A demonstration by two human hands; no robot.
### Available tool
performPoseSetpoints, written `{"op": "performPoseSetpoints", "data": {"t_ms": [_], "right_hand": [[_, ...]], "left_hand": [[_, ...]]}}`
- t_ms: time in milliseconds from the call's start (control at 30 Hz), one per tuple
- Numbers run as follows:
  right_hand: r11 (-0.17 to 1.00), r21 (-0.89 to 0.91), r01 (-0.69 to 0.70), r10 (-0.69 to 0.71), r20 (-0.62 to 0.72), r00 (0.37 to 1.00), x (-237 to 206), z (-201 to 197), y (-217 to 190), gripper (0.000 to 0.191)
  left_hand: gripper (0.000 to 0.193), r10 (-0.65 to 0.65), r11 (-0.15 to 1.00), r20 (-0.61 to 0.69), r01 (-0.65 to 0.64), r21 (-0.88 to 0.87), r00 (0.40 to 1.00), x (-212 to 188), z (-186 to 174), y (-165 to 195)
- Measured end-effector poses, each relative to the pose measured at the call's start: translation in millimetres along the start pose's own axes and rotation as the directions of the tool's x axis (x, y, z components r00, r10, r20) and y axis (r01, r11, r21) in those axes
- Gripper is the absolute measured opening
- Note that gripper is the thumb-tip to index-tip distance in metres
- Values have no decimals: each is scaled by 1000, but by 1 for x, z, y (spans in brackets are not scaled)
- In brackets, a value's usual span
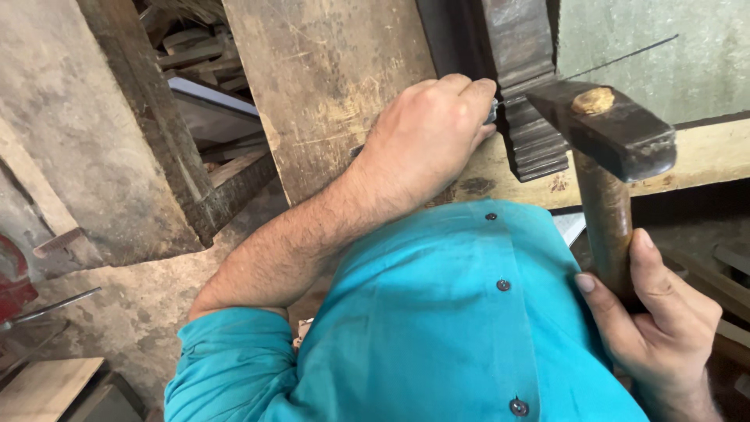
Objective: The person threads a thin saw blade through a hole in a wooden workpiece on the bench, then hammers the blade end into a small metal clamp and works the blade into place. They then move to a bench vise and tighten the clamp holding the blade.
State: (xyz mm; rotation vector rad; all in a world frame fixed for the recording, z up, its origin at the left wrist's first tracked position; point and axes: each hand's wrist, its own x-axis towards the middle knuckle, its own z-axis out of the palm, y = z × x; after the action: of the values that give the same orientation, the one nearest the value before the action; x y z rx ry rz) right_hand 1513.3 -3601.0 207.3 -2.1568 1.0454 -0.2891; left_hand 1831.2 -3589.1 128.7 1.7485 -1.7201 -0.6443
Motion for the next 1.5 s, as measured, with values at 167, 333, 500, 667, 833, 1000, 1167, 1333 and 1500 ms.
{"op": "performPoseSetpoints", "data": {"t_ms": [167, 333, 500, 667, 833, 1000, 1167, 1333, 1500], "right_hand": [[999, 8, -39, 39, 22, 999, 2, -1, -1, 74], [994, -16, 107, -107, 30, 994, 4, -1, -1, 74], [996, -60, 69, -65, 55, 996, 7, 4, -1, 72], [993, -23, 116, -115, 48, 992, 7, 3, -5, 73], [999, -28, 39, -37, 52, 998, 9, 5, -6, 74], [996, -17, 89, -88, 53, 995, 11, 5, -8, 74], [997, 3, 72, -72, 57, 996, 10, 5, -9, 75], [994, -26, 103, -102, 27, 994, 11, 7, -10, 74], [1000, -23, 8, -7, 32, 999, 11, 6, -10, 72]], "left_hand": [[31, 1, 1000, -8, -1, 5, 1000, 2, 5, -2], [32, 1, 1000, -28, -1, -5, 1000, 2, 7, -2], [30, -3, 1000, -33, 2, -31, 999, 0, 5, -1], [28, -7, 1000, -30, 7, -17, 1000, 1, 4, -1], [28, 5, 999, -36, -6, -32, 999, 2, 3, -1], [27, -12, 1000, -22, 11, -15, 1000, 2, 3, 0], [27, 7, 1000, -45, -8, -20, 999, 3, 3, 0], [27, -20, 1000, -14, 20, -12, 1000, 2, 3, 0], [27, -10, 1000, -21, 10, -10, 1000, 3, 1, 2]]}}
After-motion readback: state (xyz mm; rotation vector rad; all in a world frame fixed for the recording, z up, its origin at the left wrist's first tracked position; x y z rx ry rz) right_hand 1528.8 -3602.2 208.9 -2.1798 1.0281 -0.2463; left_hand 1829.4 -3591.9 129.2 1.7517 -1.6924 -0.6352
